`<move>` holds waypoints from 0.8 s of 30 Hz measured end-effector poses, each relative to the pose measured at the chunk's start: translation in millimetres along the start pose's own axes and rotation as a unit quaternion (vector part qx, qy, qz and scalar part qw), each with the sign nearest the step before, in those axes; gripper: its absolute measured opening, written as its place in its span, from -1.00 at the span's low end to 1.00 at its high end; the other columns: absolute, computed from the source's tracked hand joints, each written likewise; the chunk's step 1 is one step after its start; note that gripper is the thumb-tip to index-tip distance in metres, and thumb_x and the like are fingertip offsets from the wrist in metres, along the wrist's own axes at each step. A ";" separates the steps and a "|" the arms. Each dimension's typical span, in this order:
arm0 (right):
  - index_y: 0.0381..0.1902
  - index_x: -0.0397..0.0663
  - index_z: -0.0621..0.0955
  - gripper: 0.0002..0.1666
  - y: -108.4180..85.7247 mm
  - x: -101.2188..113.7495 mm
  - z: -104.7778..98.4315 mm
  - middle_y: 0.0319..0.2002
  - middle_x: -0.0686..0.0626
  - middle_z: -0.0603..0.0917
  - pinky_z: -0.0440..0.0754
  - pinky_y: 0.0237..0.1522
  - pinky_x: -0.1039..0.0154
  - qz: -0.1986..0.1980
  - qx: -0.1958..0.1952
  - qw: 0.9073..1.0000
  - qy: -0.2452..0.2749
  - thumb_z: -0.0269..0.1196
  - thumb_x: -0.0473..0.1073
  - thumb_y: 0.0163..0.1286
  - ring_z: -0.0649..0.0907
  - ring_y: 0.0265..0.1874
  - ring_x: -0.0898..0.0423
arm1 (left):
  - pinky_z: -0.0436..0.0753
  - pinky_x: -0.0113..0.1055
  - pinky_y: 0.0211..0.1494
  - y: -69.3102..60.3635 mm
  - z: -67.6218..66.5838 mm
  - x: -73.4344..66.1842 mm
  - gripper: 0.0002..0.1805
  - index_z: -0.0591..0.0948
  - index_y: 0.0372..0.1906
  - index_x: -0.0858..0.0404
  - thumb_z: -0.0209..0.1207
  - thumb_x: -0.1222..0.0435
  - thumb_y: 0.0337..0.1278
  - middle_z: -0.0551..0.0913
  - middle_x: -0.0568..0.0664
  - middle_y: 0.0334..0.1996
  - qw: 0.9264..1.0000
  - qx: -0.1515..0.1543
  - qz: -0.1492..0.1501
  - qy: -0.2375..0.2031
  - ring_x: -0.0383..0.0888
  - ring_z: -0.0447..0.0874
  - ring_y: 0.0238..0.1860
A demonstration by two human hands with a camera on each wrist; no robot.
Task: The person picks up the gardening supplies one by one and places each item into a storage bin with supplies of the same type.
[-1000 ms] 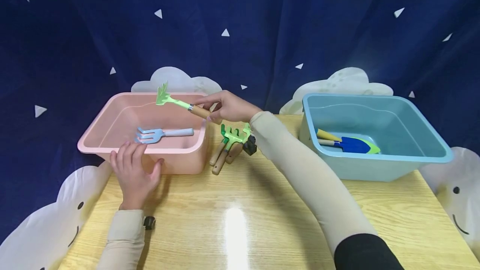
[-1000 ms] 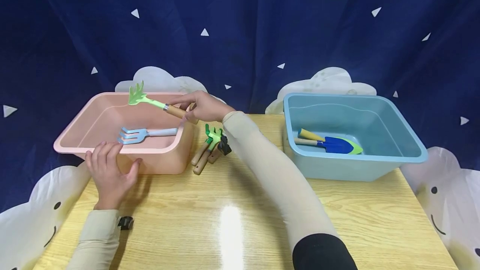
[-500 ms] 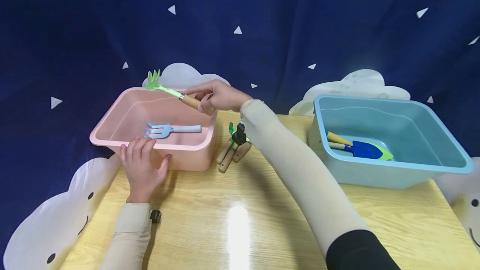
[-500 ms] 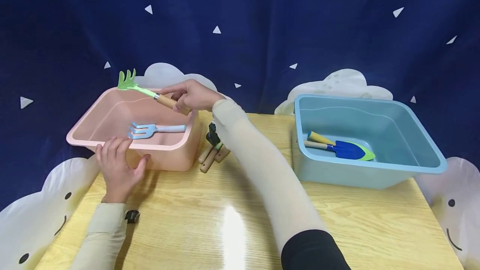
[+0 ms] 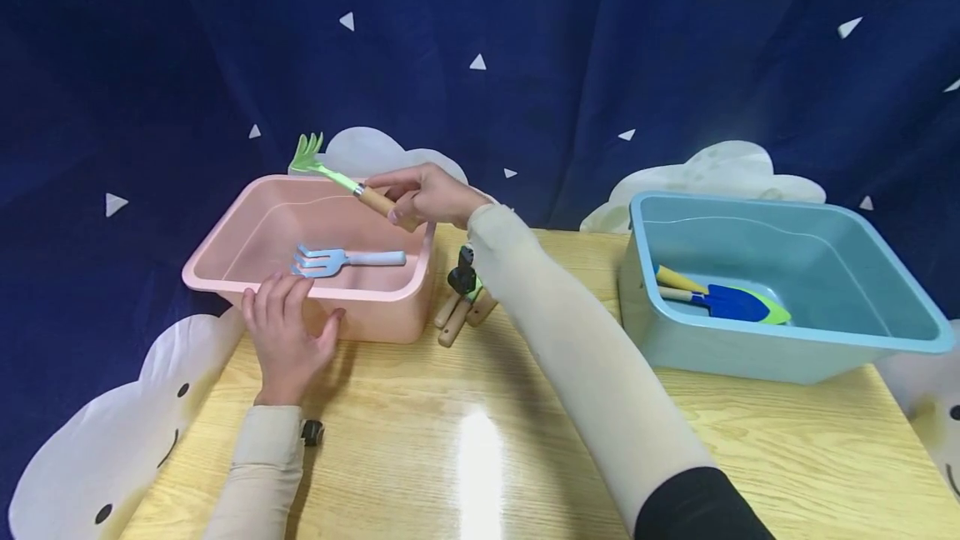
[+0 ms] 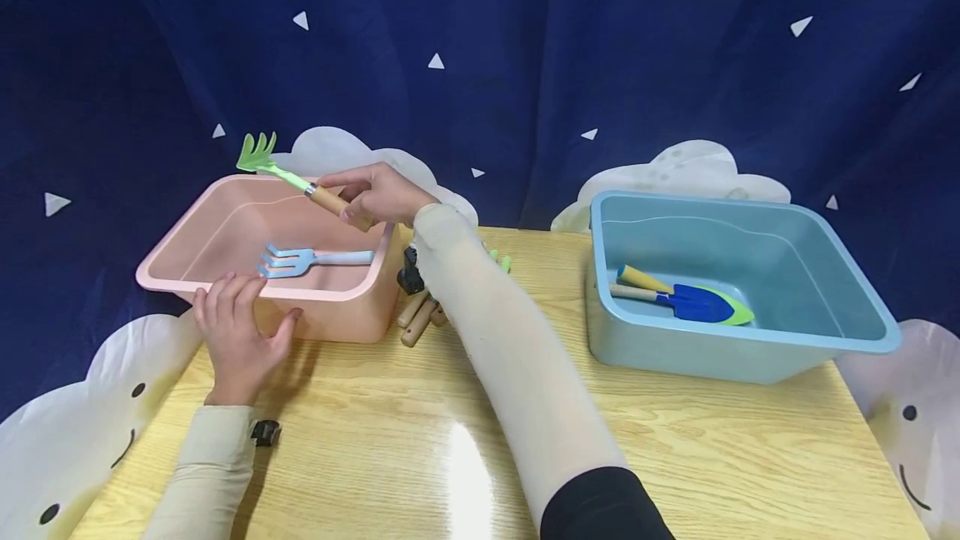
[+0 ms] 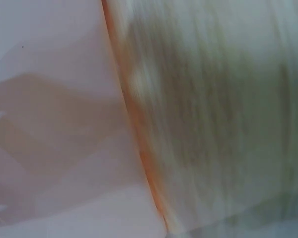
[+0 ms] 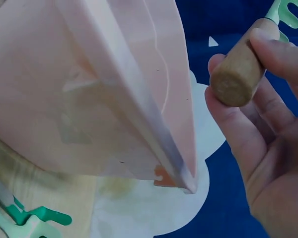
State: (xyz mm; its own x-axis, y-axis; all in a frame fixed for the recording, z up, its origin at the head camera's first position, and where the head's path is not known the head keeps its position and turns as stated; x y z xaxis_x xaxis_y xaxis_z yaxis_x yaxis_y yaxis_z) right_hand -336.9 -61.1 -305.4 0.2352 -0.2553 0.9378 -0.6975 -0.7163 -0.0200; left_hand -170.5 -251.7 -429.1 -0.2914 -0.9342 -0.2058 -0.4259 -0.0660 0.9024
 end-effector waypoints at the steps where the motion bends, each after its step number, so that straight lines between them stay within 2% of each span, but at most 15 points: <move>1: 0.25 0.17 0.60 -0.31 0.4 -0.9 0.2 0.05 -0.14 0.71 0.68 -0.24 0.26 0.001 -0.003 1.000 0.001 0.24 -0.46 0.18 0.67 -0.11 0.10 | 0.08 0.19 0.50 0.3 0.1 0.1 -0.40 0.55 0.04 0.31 0.33 0.11 -0.21 0.58 0.20 0.03 1.000 0.000 0.000 0.000 0.20 0.42 0.22; 4: 0.24 0.15 0.61 -0.31 1.2 -3.6 0.4 0.04 -0.15 0.72 0.66 -0.21 0.32 0.001 -0.006 1.000 0.003 0.23 -0.47 0.18 0.66 -0.13 0.13 | 0.08 0.19 0.49 0.8 0.6 -0.2 -0.40 0.55 0.04 0.31 0.32 0.10 -0.20 0.58 0.21 0.03 1.000 0.000 0.003 -0.001 0.20 0.42 0.23; 11: 0.28 0.06 0.58 -0.26 3.2 -3.9 5.4 -0.05 -0.14 0.72 0.53 -0.43 0.36 -0.014 0.021 0.999 0.020 0.14 -0.57 0.16 0.60 -0.39 0.15 | 0.08 0.20 0.48 0.2 0.3 -0.4 -0.40 0.55 0.02 0.32 0.30 0.08 -0.19 0.58 0.21 0.02 1.000 -0.005 -0.001 -0.001 0.20 0.41 0.23; 17: 0.27 0.06 0.58 -0.32 2.4 -0.5 7.8 -0.01 -0.17 0.74 0.59 -0.37 0.37 -0.006 0.018 1.000 -0.015 0.21 -0.52 0.22 0.65 -0.27 0.17 | 0.08 0.21 0.48 -0.3 -0.3 0.2 -0.41 0.56 0.02 0.32 0.30 0.08 -0.19 0.59 0.20 0.03 1.000 -0.008 -0.003 -0.001 0.20 0.41 0.23; 20: 0.27 0.08 0.58 -0.31 2.3 1.6 10.2 0.00 -0.16 0.74 0.55 -0.37 0.38 -0.004 0.018 1.000 -0.023 0.23 -0.53 0.22 0.63 -0.24 0.18 | 0.08 0.20 0.49 -0.2 -0.6 0.1 -0.41 0.56 0.02 0.32 0.30 0.09 -0.19 0.59 0.20 0.03 1.000 -0.007 -0.002 0.000 0.20 0.42 0.23; 24: 0.28 0.10 0.58 -0.32 5.0 2.9 11.2 0.01 -0.14 0.74 0.55 -0.28 0.40 -0.016 0.005 0.999 -0.044 0.23 -0.51 0.23 0.66 -0.13 0.14 | 0.07 0.19 0.50 1.6 1.1 1.0 -0.41 0.56 0.03 0.32 0.31 0.09 -0.18 0.58 0.21 0.03 1.000 -0.005 0.002 -0.001 0.20 0.42 0.23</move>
State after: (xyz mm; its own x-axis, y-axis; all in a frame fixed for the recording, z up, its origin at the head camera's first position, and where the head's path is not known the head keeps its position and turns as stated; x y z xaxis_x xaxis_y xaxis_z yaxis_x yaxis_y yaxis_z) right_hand -332.2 -72.7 -306.7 0.3166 -0.2876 0.9039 -0.6822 -0.7312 0.0063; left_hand -172.4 -252.3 -428.3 -0.2945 -0.9337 -0.2038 -0.4155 -0.0669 0.9071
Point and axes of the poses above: each hand's wrist, its own y-axis towards the middle knuckle, its own z-axis out of the palm, x = y × z, the point moved 5 cm from there along y, towards the middle knuckle
